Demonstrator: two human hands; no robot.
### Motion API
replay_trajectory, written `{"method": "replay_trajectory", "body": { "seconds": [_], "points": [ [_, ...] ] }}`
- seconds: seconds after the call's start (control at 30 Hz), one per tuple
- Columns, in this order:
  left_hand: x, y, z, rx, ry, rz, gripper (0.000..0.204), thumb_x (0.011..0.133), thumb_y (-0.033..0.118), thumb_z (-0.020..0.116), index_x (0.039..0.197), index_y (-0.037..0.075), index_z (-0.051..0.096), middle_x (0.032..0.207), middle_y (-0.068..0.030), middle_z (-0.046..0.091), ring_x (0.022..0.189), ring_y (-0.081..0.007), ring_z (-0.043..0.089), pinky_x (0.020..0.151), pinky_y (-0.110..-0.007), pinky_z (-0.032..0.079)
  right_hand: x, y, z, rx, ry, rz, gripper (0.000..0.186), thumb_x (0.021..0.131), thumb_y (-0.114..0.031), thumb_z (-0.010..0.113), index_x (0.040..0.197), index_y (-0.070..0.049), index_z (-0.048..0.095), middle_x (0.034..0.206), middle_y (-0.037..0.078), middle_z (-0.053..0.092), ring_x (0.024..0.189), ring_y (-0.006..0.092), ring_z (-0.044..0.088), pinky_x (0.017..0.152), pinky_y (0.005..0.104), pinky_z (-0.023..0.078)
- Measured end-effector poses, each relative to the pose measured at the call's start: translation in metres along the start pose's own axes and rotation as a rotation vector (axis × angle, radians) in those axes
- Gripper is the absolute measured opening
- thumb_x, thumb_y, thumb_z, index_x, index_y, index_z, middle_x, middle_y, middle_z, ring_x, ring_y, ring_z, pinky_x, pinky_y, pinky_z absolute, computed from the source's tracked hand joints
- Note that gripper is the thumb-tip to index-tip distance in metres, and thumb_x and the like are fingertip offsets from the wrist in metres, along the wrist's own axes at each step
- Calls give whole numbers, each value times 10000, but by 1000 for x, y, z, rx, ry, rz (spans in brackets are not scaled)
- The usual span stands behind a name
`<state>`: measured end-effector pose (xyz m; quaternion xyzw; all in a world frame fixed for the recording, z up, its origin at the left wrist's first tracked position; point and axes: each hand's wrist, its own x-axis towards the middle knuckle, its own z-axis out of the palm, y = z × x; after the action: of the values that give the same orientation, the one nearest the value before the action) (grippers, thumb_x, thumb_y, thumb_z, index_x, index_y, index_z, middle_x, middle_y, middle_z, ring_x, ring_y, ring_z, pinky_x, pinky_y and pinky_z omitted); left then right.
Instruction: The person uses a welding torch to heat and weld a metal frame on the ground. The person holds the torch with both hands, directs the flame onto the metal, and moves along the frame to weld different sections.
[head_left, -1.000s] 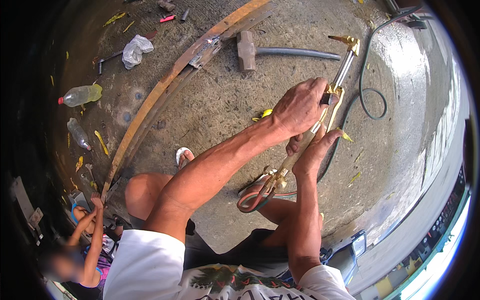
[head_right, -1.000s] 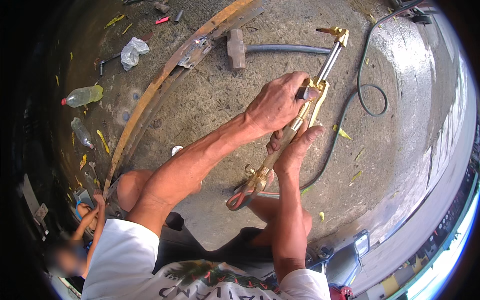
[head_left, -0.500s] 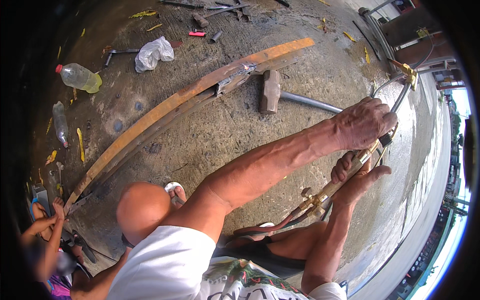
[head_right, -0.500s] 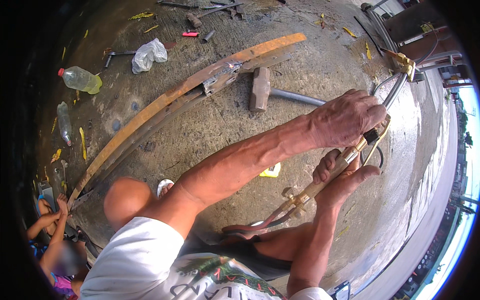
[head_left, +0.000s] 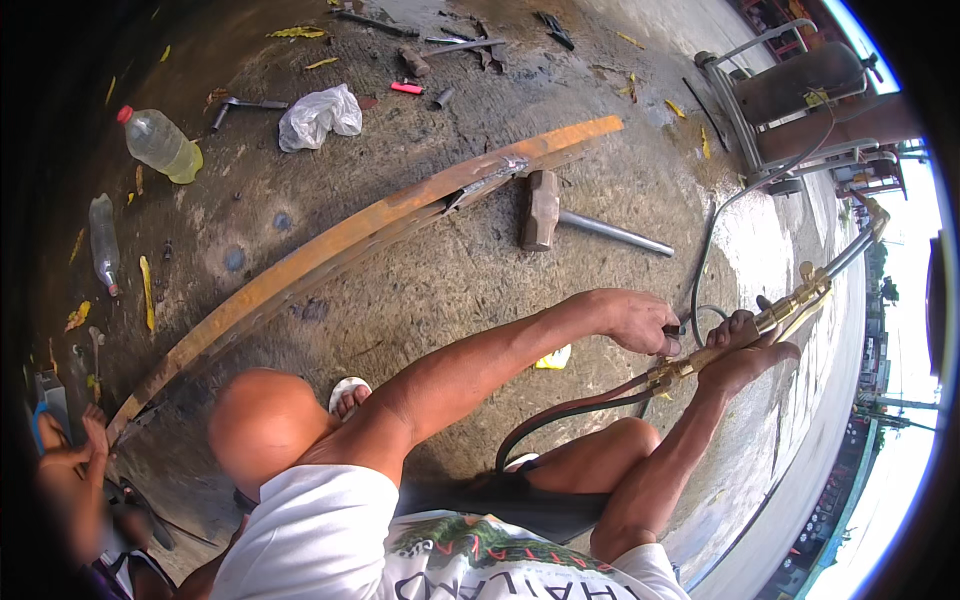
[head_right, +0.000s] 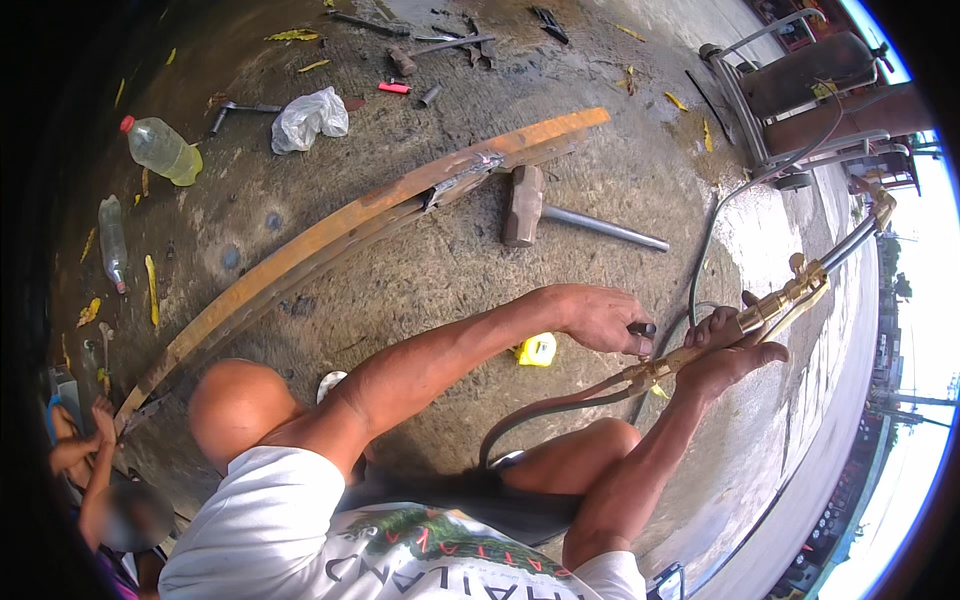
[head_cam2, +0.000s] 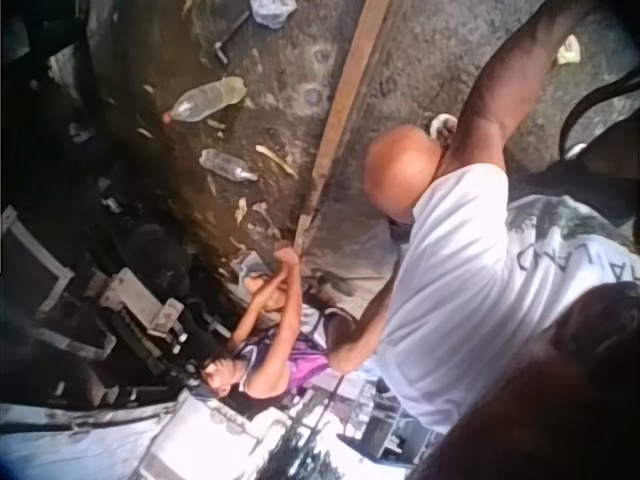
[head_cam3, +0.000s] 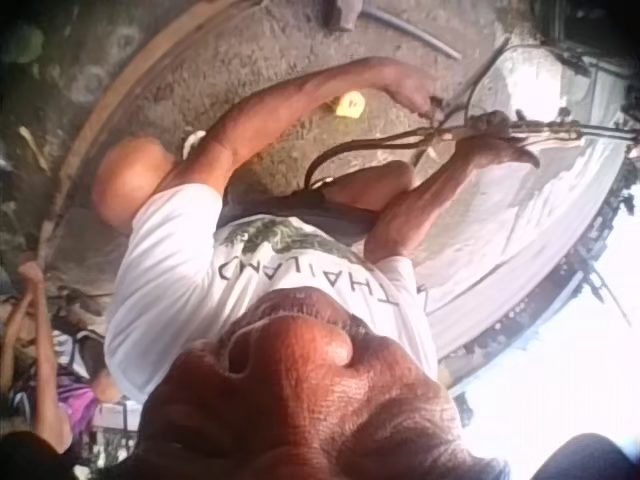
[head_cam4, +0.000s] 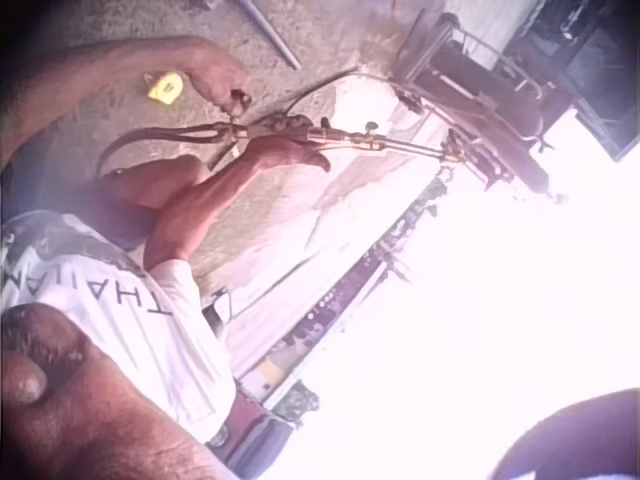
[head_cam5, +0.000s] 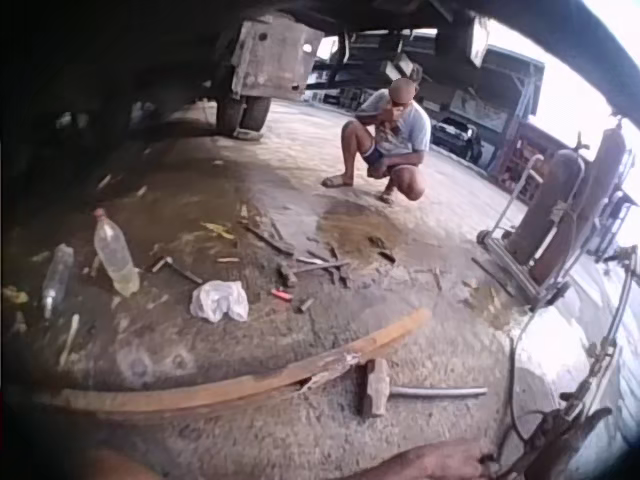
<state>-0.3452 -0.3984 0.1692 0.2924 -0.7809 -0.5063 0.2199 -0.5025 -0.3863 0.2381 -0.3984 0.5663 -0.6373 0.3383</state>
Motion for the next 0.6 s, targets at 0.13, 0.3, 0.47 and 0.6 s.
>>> {"method": "replay_trajectory", "body": {
  "seconds": [0.13,0.3,0.47,0.6],
  "points": [
    [-10,-2,9,-219,119,40,411,966,412,577,1165,63,667,907,-183,708,844,-355,677,780,-446,517,9,-28,1,47,-76,-8,1029,800,-914,142,1215,-51,521,656,-1,411,474,94,356,406,240,293],
    [-5,18,18,-232,224,126,381,970,381,585,1126,45,672,886,-203,693,779,-360,650,758,-423,507,21,-49,4,190,-260,47,996,852,-870,178,1233,-15,518,685,16,420,486,98,360,413,241,296],
    [-10,19,38,-130,302,293,342,964,303,605,1073,-17,661,887,-241,660,794,-404,648,723,-445,493,22,-28,-14,290,-310,185,948,895,-824,169,1243,-7,500,697,23,407,477,102,355,403,240,300],
    [-18,22,59,-155,414,374,299,959,235,613,1036,-51,652,888,-259,649,792,-411,648,701,-448,494,28,-4,-34,409,-308,319,910,907,-806,200,1212,-1,495,725,22,412,486,102,347,400,245,306]
  ]
}}
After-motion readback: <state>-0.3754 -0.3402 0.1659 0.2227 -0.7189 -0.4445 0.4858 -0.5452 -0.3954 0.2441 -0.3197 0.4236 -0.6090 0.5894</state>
